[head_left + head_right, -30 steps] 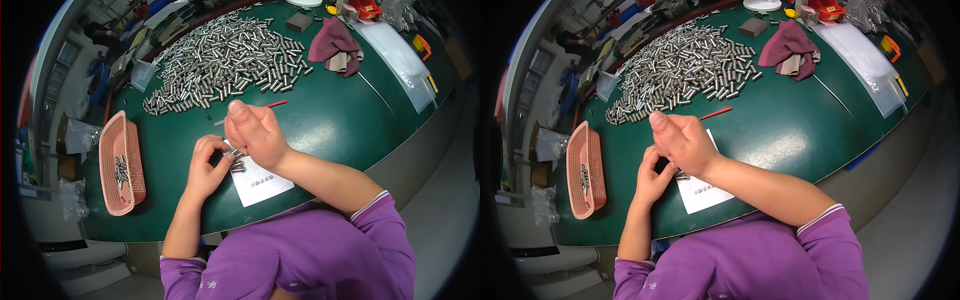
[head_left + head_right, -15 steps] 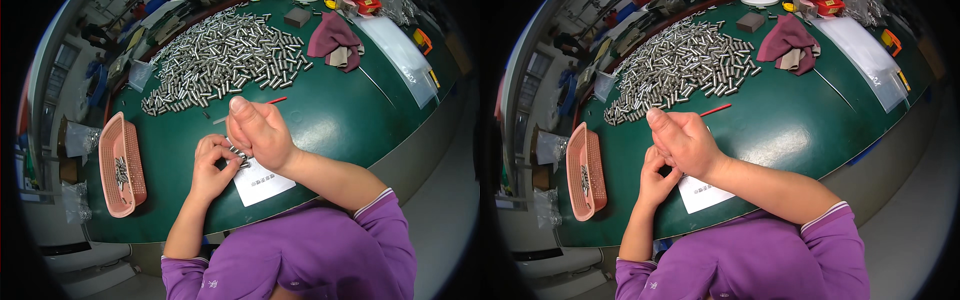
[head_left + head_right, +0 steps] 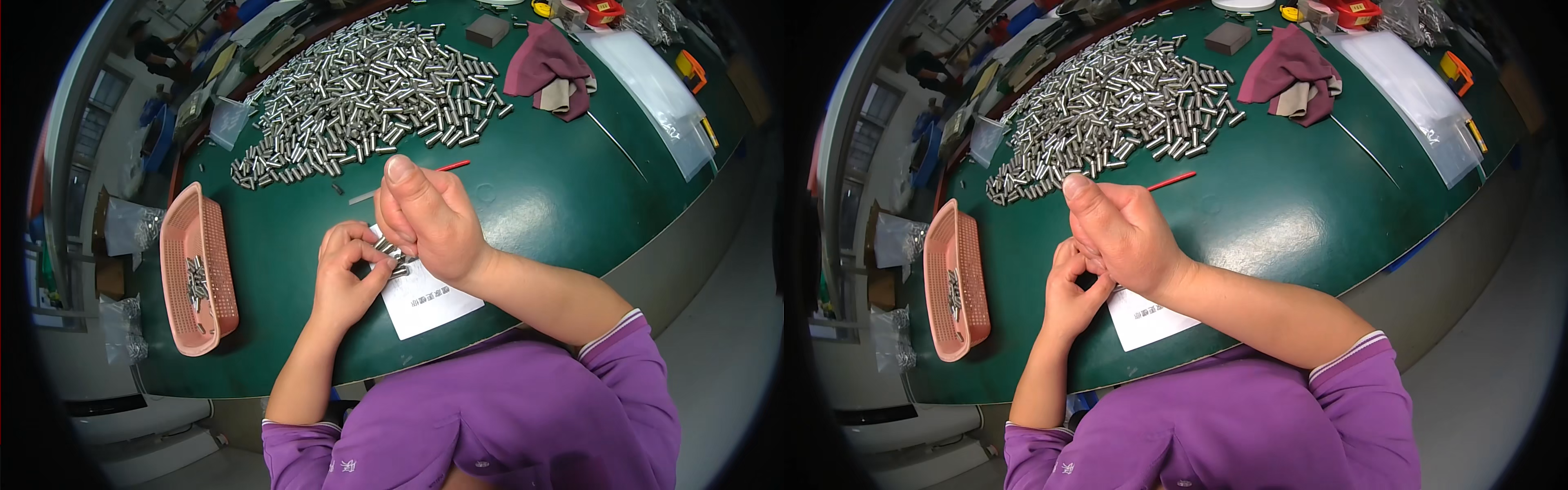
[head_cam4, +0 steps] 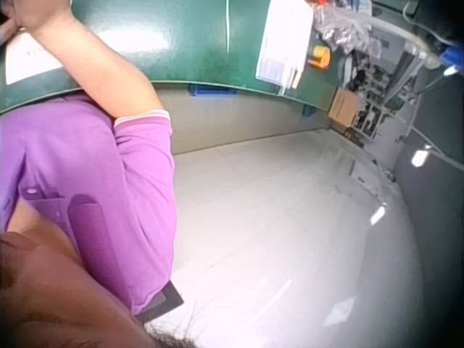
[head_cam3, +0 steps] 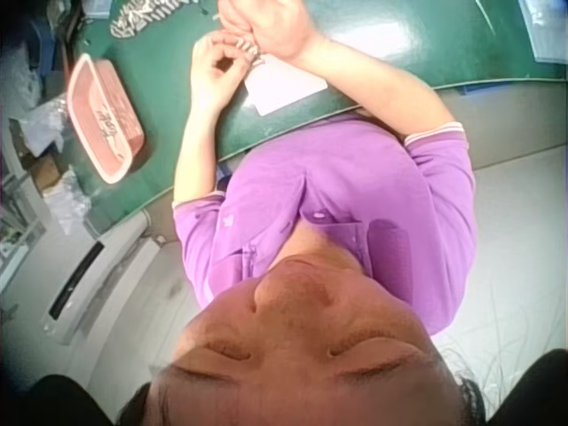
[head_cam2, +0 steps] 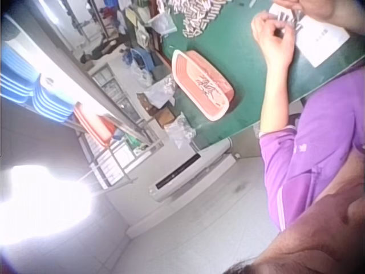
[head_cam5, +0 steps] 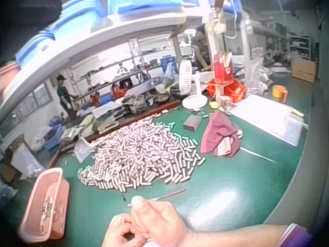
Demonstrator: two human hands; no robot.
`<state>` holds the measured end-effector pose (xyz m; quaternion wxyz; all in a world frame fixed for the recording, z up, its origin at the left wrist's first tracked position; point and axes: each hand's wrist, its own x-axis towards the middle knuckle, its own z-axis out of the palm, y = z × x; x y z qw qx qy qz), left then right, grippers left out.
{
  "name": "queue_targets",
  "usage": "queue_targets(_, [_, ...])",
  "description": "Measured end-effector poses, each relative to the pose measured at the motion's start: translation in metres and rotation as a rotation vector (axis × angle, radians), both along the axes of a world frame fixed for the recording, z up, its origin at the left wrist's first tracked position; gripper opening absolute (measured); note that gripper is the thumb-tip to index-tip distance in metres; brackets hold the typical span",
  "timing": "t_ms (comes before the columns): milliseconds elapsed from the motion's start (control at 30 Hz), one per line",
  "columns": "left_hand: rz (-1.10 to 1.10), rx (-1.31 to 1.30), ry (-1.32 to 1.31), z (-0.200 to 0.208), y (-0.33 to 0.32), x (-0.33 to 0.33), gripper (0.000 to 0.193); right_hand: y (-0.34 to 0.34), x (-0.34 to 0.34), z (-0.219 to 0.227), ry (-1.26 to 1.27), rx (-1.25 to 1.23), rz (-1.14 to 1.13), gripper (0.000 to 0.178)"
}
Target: The person sits at a green workbench and sorts small cylindrical metal parts. They pick up the parts from a large pile, measure them with a caliper, and place them into a pink basket or onto a white paper. The person handles the parts one by one, occasionally using a tool to assist in the sorting process.
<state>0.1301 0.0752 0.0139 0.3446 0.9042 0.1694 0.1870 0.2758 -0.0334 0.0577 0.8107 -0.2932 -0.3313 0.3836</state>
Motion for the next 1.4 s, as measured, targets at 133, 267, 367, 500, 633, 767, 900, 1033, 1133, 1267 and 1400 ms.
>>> queue_targets(133, [0.007,-0.016,-0.002,0.0,-0.001,0.0,0.015,-0.001,0.0,0.002,-0.01,0.002,-0.005,0.053])
queue_targets(267, [-0.005,0.002,-0.028,-0.003,-0.001,0.0,0.014,0.001,-0.001,-0.001,-0.027,-0.028,-0.018,0.053])
queue_targets(367, [-0.004,0.019,-0.031,0.003,-0.003,0.004,0.014,0.003,-0.007,-0.002,-0.083,-0.088,-0.051,0.053])
queue_targets(500, [0.026,-0.032,-0.025,0.001,-0.004,0.002,0.015,0.004,-0.007,0.002,-0.132,-0.129,-0.073,0.057])
queue_targets(633, [-0.014,-0.093,-0.036,0.004,-0.001,-0.004,0.018,0.001,0.004,0.003,-0.102,-0.128,-0.065,0.059])
queue_targets(767, [-0.083,0.048,-0.012,0.006,-0.003,-0.004,0.02,-0.004,0.005,0.012,-0.092,-0.147,-0.086,0.059])
queue_targets(900, [-0.055,0.062,-0.015,0.0,0.0,-0.005,0.018,-0.001,0.003,0.004,-0.057,-0.073,-0.063,0.055])
queue_targets(1033, [-0.043,0.061,-0.014,-0.002,-0.001,-0.005,0.018,-0.001,0.001,0.001,-0.045,-0.051,-0.056,0.055])
queue_targets(1133, [-0.036,0.048,-0.008,-0.001,-0.001,-0.004,0.017,-0.001,0.001,0.0,-0.047,-0.04,-0.052,0.055])
queue_targets(1267, [-0.026,0.044,0.002,0.001,-0.001,-0.004,0.017,-0.001,0.0,0.002,-0.039,-0.02,-0.045,0.055])
queue_targets(1400, [-0.018,0.03,0.008,0.001,-0.001,-0.004,0.016,-0.004,-0.001,0.01,-0.079,-0.142,-0.046,0.06])
